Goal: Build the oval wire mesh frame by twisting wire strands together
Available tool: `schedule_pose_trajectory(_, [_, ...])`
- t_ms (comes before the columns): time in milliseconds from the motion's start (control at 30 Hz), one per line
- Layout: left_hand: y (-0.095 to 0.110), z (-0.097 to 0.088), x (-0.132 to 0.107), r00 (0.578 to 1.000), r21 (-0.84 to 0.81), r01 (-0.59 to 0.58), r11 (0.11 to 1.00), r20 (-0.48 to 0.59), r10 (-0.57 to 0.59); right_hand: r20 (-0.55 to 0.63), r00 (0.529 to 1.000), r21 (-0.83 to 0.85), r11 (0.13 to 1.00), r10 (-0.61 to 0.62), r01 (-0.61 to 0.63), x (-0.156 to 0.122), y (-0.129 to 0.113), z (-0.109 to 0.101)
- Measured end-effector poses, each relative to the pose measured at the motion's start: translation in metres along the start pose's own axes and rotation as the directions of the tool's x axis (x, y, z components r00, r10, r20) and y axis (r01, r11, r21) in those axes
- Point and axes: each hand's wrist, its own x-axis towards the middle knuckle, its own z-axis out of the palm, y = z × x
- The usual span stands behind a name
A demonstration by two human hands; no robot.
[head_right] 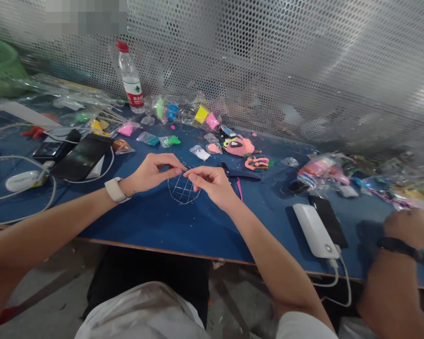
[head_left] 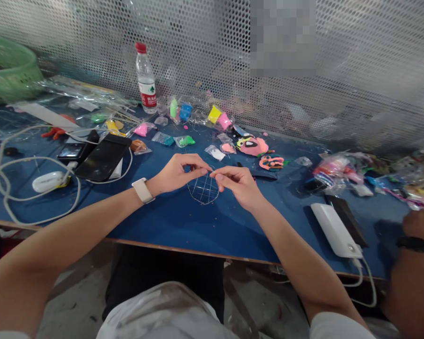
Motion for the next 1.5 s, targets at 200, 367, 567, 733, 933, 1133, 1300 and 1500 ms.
schedule_pose_trajectory(200, [-0.006,0.002,-0.003,0.985,0.431,-0.121,0.894,-0.062,0.163,-0.054,0.997,-0.003,0.999,0.046,-0.046,0.003,0.003,-0.002])
schedule_pose_trajectory(367, [-0.005,-0.004,-0.002,0.936,0.715,-0.309,0.626,0.111,0.335,-0.035,0.993,-0.038,0.993,0.11,-0.112,0.005,0.006,-0.011])
schedule_pose_trajectory(567, [0.004,-0.015,0.002,0.887,0.705,-0.453,0.545,0.297,0.353,0.14,0.974,-0.093,0.982,0.176,-0.164,0.004,0.002,-0.018])
schedule_pose_trajectory(733, [-0.002,-0.01,-0.002,0.905,0.672,-0.408,0.618,0.207,0.371,0.111,0.986,-0.05,0.992,0.123,-0.118,0.003,0.002,-0.013])
schedule_pose_trajectory(933, [-0.001,-0.005,0.0,0.94,0.731,-0.308,0.609,0.134,0.315,-0.013,0.998,-0.013,0.998,0.054,-0.055,0.004,0.005,-0.014])
schedule_pose_trajectory(1133, [-0.031,-0.034,-0.006,0.991,0.825,-0.109,0.554,0.044,0.13,-0.202,0.979,-0.079,0.997,0.008,-0.025,0.012,0.008,-0.029])
schedule_pose_trajectory(1300, [-0.046,-0.039,-0.011,0.992,0.819,-0.129,0.558,0.103,0.077,-0.289,0.957,-0.156,0.987,-0.013,-0.033,0.017,0.012,-0.039])
schedule_pose_trajectory(1500, [-0.005,-0.002,-0.001,0.965,0.635,-0.154,0.757,0.26,-0.022,-0.255,0.965,-0.208,0.978,-0.058,0.004,0.017,0.017,-0.04])
